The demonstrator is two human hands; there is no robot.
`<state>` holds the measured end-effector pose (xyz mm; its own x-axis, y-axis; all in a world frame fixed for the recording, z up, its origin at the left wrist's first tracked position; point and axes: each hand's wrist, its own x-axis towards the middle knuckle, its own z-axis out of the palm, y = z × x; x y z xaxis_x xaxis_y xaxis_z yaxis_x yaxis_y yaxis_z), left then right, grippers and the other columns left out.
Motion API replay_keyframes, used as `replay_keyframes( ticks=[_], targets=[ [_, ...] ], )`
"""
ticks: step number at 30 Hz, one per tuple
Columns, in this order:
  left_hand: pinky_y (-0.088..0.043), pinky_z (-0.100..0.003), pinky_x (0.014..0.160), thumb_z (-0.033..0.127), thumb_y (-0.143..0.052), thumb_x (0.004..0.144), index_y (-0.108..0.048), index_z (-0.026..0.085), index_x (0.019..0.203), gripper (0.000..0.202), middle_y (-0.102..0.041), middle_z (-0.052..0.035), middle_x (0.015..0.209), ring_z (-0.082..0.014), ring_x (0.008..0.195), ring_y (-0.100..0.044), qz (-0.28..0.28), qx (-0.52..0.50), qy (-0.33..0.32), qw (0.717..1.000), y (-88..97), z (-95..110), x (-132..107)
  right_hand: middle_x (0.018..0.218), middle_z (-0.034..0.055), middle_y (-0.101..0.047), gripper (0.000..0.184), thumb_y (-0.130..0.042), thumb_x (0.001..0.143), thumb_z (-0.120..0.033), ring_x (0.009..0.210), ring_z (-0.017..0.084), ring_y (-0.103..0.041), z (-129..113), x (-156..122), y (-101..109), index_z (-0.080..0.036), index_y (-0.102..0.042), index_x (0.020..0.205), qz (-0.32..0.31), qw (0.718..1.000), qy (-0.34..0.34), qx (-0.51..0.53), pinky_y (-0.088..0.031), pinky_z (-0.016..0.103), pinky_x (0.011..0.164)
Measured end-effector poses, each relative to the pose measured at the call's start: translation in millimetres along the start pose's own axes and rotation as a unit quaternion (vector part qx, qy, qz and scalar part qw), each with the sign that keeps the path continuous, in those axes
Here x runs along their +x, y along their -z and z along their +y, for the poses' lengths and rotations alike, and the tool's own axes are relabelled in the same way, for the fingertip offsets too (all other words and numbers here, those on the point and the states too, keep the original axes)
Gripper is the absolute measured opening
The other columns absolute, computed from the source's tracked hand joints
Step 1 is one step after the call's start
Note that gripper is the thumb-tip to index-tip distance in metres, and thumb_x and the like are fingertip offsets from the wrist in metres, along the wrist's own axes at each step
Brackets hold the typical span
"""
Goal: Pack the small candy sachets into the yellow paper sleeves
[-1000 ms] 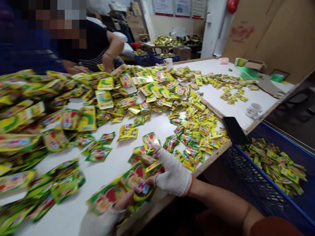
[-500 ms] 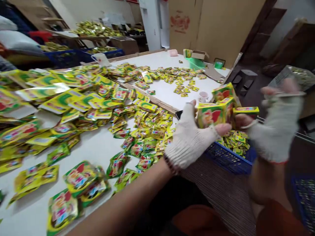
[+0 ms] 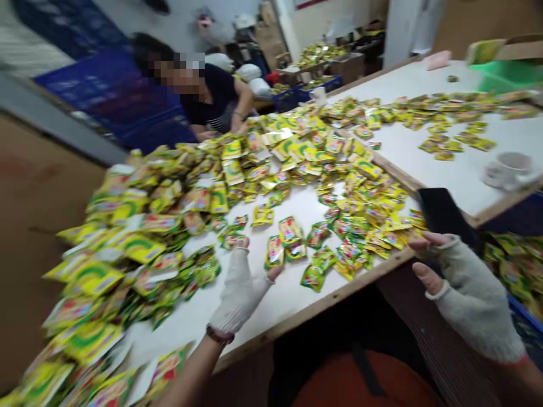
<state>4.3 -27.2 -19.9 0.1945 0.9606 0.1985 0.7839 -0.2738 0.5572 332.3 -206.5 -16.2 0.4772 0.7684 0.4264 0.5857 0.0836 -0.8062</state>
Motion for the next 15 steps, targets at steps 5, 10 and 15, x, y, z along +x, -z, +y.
replay_keyframes(
  ticks=[5, 10, 15],
  targets=[
    [-0.023, -0.058, 0.118, 0.053, -0.082, 0.056, -0.020, 0.013, 0.150, 0.119, -0.027, -0.0247, 0.155, -0.0418, 0.145, -0.021, -0.053, 0.031, 0.014, 0.998, -16.6, -31.5, 5.5, 0.122, 0.0136, -0.066, 0.045, -0.060, 0.089, -0.033, 0.112, 0.027, -0.065, -20.6, 54.8, -115.3, -0.019, -0.053, 0.131, -0.173, 0.976, 0.132, 0.002, -0.053, 0.043, 0.096],
    [-0.040, -0.053, 0.106, 0.054, -0.078, 0.063, -0.029, 0.011, 0.147, 0.106, -0.051, -0.0224, 0.137, -0.0402, 0.130, -0.047, -0.057, 0.037, -0.035, 0.997, -42.3, -31.7, 27.8, 0.105, 0.0190, -0.073, 0.068, -0.062, 0.083, -0.050, 0.094, 0.037, -0.070, -49.5, 97.6, -211.1, -0.018, -0.046, 0.141, -0.313, 0.915, 0.098, -0.235, -0.055, 0.050, 0.078],
    [-0.045, -0.046, 0.100, 0.037, -0.068, 0.075, -0.034, 0.011, 0.144, 0.082, -0.058, -0.0175, 0.128, -0.0338, 0.115, -0.056, -0.038, 0.075, -0.041, 0.996, -36.7, -41.1, 29.1, 0.100, 0.0192, -0.073, 0.072, -0.058, 0.082, -0.059, 0.091, 0.039, -0.069, -67.6, 121.2, -250.6, -0.021, -0.045, 0.141, -0.363, 0.859, 0.095, -0.349, -0.052, 0.050, 0.075]
  ],
)
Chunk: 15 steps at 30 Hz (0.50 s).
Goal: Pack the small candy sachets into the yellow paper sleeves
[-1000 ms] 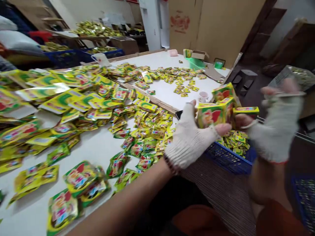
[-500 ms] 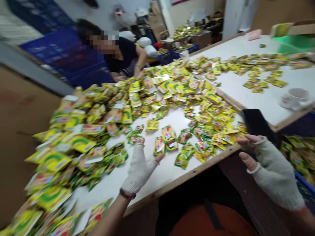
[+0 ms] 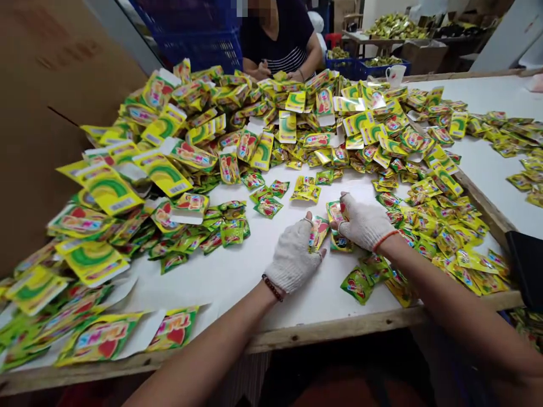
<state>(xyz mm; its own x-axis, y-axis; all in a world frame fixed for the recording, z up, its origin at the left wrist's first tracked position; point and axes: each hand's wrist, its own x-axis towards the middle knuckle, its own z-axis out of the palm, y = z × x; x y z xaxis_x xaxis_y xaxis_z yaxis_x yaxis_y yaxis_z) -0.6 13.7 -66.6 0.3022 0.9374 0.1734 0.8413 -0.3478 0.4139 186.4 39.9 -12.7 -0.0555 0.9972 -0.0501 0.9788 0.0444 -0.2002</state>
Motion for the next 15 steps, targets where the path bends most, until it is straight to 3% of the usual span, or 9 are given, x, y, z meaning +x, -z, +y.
replay_keyframes(
  ticks=[2, 5, 7, 9, 11, 13, 15],
  targets=[
    [-0.046, -0.046, 0.098, 0.033, -0.068, 0.074, -0.035, 0.010, 0.145, 0.081, -0.060, -0.0176, 0.126, -0.0333, 0.112, -0.057, -0.006, 0.005, 0.024, 1.000, 3.8, -3.7, -1.8, 0.109, 0.0185, -0.070, 0.076, -0.065, 0.078, -0.056, 0.093, 0.037, -0.068, -1.3, 4.4, -4.1, -0.022, -0.043, 0.143, -0.015, 0.999, 0.006, 0.041, -0.052, 0.047, 0.076],
    [-0.046, -0.046, 0.097, 0.031, -0.065, 0.075, -0.035, 0.010, 0.145, 0.079, -0.060, -0.0190, 0.124, -0.0336, 0.112, -0.058, 0.023, -0.017, 0.067, 0.997, 5.5, -4.8, -0.6, 0.119, 0.0187, -0.064, 0.090, -0.074, 0.069, -0.045, 0.091, 0.030, -0.067, 0.8, 5.3, -15.4, -0.018, -0.037, 0.147, -0.001, 0.982, -0.004, 0.189, -0.054, 0.040, 0.072],
    [-0.046, -0.047, 0.097, 0.033, -0.064, 0.076, -0.037, 0.010, 0.145, 0.077, -0.062, -0.0187, 0.120, -0.0336, 0.111, -0.058, 0.042, -0.061, 0.101, 0.992, 6.1, -5.0, 3.4, 0.118, 0.0178, -0.062, 0.099, -0.077, 0.063, -0.039, 0.081, 0.025, -0.067, 2.8, 5.4, -20.6, -0.015, -0.032, 0.148, 0.022, 0.947, -0.030, 0.318, -0.055, 0.035, 0.064],
    [-0.047, -0.046, 0.095, 0.038, -0.062, 0.079, -0.039, 0.010, 0.143, 0.074, -0.065, -0.0164, 0.113, -0.0310, 0.105, -0.061, 0.051, -0.168, 0.139, 0.975, 8.4, -6.0, 9.1, 0.114, 0.0152, -0.062, 0.104, -0.078, 0.062, -0.036, 0.075, 0.022, -0.067, 3.8, 5.5, -19.6, -0.016, -0.025, 0.150, 0.031, 0.889, -0.053, 0.453, -0.055, 0.033, 0.059],
    [-0.051, -0.043, 0.089, 0.045, -0.058, 0.083, -0.045, 0.012, 0.138, 0.065, -0.067, -0.0136, 0.106, -0.0266, 0.095, -0.064, 0.056, -0.351, 0.175, 0.918, 12.1, -5.4, 14.4, 0.113, 0.0129, -0.065, 0.100, -0.076, 0.066, -0.036, 0.077, 0.021, -0.069, 2.9, 3.6, -12.7, -0.021, -0.022, 0.148, 0.013, 0.812, -0.057, 0.580, -0.057, 0.033, 0.061],
    [-0.054, -0.040, 0.082, 0.049, -0.055, 0.085, -0.053, 0.014, 0.128, 0.055, -0.069, -0.0122, 0.102, -0.0237, 0.089, -0.066, 0.040, -0.547, 0.193, 0.814, 14.2, 1.2, 14.9, 0.115, 0.0120, -0.066, 0.087, -0.074, 0.069, -0.038, 0.084, 0.023, -0.070, -0.2, -3.5, -4.3, -0.023, -0.030, 0.142, -0.031, 0.737, -0.028, 0.675, -0.059, 0.036, 0.067],
    [-0.055, -0.038, 0.078, 0.052, -0.054, 0.085, -0.059, 0.015, 0.118, 0.050, -0.069, -0.0126, 0.103, -0.0235, 0.088, -0.067, -0.012, -0.677, 0.181, 0.714, 12.1, 16.2, 7.6, 0.115, 0.0120, -0.068, 0.071, -0.074, 0.071, -0.042, 0.088, 0.025, -0.071, -3.5, -18.7, 0.5, -0.021, -0.044, 0.132, -0.093, 0.684, 0.011, 0.724, -0.060, 0.038, 0.070]
  ],
)
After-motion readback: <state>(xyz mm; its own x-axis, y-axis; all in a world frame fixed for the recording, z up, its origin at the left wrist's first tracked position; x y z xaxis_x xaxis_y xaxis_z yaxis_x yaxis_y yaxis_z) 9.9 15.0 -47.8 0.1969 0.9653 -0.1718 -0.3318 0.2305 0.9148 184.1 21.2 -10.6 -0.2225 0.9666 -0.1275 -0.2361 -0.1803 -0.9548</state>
